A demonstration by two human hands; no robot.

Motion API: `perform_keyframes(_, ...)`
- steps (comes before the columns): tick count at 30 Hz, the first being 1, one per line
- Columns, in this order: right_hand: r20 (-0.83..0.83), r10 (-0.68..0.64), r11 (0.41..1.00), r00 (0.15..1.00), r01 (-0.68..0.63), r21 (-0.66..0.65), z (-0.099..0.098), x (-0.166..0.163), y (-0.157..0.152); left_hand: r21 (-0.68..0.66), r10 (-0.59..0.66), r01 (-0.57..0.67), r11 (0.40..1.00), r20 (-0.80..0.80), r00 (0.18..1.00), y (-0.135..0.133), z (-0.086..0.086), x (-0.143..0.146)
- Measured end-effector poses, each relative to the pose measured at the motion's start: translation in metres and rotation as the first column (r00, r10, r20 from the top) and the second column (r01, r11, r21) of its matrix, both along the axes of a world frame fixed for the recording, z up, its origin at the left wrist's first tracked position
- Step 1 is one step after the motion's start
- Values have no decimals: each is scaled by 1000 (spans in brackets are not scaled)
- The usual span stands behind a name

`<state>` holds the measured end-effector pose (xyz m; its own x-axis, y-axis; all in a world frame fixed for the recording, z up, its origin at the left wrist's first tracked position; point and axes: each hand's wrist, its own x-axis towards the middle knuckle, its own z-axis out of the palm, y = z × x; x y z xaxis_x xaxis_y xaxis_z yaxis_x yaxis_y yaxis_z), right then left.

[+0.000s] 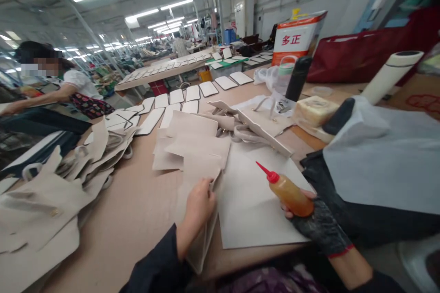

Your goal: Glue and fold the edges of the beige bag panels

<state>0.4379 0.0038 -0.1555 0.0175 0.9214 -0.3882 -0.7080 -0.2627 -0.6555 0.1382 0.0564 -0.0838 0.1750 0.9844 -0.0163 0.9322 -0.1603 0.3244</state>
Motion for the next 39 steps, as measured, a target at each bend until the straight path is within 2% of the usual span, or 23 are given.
perform_keyframes(3,2,-46,996,999,46,-81,15,-1,0,-155,-138,138,978,6,990,-7,-14,41)
perform_keyframes(5,121,-125,989,985,133,-62,26,2,-3,-242,-146,128,962,-58,988,-3,-25,61)
perform_keyframes(7,282,-194,980,939,200,9,38,10,-8,-254,-115,101,962,-40,993,5,-32,71)
perform_keyframes(11,448,-163,987,879,147,71,53,30,-16,-212,-98,135,968,175,980,22,-37,66)
perform_keyframes(13,629,-185,983,755,156,102,52,34,-16,-205,-90,148,967,270,959,27,-41,60)
perform_keyframes(15,806,-210,978,554,128,167,47,33,-13,-203,-47,125,971,353,934,28,-47,56)
perform_keyframes(17,901,-219,975,374,47,217,44,26,-11,-204,5,84,975,401,916,28,-54,55)
perform_keyframes(19,936,-244,967,255,-8,254,44,16,-9,-206,42,52,977,428,903,27,-60,55)
perform_keyframes(21,946,-265,961,185,-25,274,47,5,-7,-209,64,35,977,449,891,27,-64,57)
perform_keyframes(29,948,-308,949,81,-46,312,57,-13,9,-224,78,35,974,475,876,27,-67,57)
perform_keyframes(33,941,-333,941,64,-41,336,59,-16,13,-222,73,39,974,477,876,26,-66,58)
perform_keyframes(39,968,-249,968,4,-33,249,57,-11,17,-221,70,42,974,477,876,24,-66,59)
